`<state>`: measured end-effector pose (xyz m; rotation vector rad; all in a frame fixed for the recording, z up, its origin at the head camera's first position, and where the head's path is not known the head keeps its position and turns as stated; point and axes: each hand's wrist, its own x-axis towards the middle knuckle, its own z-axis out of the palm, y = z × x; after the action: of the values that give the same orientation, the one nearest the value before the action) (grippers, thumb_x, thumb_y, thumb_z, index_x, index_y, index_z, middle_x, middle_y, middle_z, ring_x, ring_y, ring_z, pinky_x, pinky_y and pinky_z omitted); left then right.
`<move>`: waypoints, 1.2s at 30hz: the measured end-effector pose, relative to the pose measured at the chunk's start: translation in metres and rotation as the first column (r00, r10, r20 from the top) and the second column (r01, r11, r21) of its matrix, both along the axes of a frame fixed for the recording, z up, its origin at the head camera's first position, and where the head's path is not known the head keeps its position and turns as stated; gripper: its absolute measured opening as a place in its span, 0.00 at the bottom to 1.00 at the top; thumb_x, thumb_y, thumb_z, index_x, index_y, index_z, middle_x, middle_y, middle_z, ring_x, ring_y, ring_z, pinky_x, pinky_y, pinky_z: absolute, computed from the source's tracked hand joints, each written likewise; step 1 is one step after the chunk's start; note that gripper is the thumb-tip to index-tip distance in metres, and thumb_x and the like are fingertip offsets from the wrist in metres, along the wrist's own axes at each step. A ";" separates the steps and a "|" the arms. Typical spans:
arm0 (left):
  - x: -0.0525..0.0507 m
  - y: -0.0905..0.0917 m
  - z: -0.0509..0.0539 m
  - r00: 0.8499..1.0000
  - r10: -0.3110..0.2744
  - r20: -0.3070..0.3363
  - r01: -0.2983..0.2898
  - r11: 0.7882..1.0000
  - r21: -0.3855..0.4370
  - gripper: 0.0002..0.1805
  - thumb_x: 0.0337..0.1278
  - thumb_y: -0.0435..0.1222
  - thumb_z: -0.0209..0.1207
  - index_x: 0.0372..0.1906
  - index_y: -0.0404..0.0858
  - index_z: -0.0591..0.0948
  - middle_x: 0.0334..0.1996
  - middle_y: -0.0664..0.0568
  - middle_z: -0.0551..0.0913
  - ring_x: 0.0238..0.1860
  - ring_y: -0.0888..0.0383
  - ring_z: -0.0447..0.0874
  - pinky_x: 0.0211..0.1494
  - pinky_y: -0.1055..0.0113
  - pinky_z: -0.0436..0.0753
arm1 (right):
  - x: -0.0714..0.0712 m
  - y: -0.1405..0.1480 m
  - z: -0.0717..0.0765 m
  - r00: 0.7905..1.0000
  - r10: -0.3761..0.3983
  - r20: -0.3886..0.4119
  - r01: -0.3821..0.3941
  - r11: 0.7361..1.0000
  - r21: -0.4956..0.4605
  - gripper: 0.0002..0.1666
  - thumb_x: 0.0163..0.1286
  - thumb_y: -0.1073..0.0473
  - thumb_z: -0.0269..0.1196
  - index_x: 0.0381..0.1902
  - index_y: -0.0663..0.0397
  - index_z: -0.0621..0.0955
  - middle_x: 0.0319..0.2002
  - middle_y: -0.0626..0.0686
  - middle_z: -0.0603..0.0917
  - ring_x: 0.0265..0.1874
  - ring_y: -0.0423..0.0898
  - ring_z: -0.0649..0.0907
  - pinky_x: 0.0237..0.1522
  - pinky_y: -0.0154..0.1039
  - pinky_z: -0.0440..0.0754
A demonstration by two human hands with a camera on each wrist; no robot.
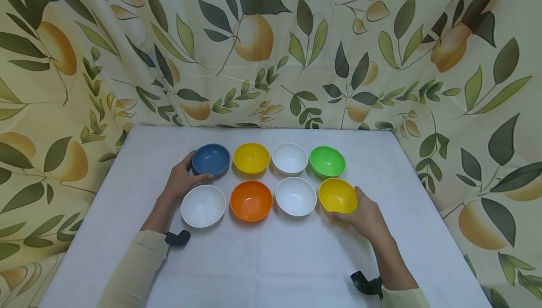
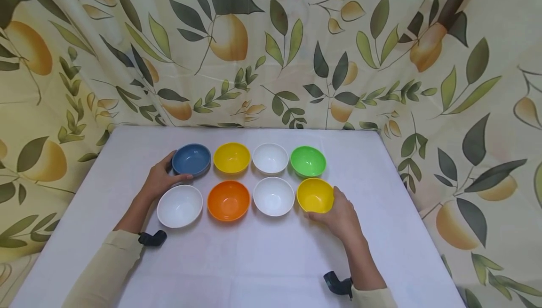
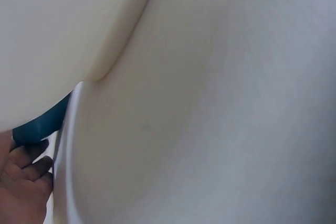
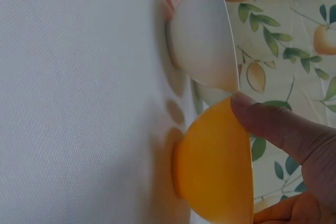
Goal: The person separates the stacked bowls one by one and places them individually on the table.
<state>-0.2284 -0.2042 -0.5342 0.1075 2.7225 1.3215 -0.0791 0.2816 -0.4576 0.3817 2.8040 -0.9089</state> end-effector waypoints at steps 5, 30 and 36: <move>0.001 -0.005 0.001 0.999 0.016 0.039 -0.017 1.000 0.018 0.69 0.53 0.59 0.76 0.85 0.35 0.45 0.83 0.35 0.49 0.82 0.37 0.48 0.82 0.44 0.55 | -0.001 -0.001 -0.002 1.000 0.002 0.001 -0.002 1.000 0.000 0.78 0.54 0.40 0.82 0.79 0.79 0.49 0.72 0.81 0.62 0.65 0.74 0.72 0.64 0.73 0.74; 0.100 -0.021 0.020 0.973 -0.178 0.149 0.167 0.983 0.082 0.65 0.42 0.47 0.84 0.82 0.34 0.57 0.77 0.34 0.65 0.77 0.33 0.60 0.76 0.32 0.62 | 0.003 0.000 -0.004 0.998 0.022 -0.065 -0.023 1.000 -0.003 0.63 0.53 0.41 0.83 0.71 0.73 0.64 0.60 0.74 0.77 0.54 0.68 0.78 0.54 0.67 0.81; 0.112 -0.011 0.020 0.979 -0.141 0.148 0.134 0.989 0.061 0.67 0.41 0.51 0.84 0.83 0.39 0.55 0.75 0.36 0.68 0.68 0.35 0.71 0.68 0.34 0.75 | 0.003 0.001 -0.006 0.997 0.022 -0.070 -0.023 1.000 -0.020 0.65 0.54 0.41 0.82 0.73 0.74 0.62 0.62 0.75 0.76 0.55 0.69 0.77 0.54 0.67 0.81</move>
<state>-0.1161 -0.2151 -0.5143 0.1879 2.5075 1.3037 -0.0766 0.2826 -0.4636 0.3209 2.8524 -0.9644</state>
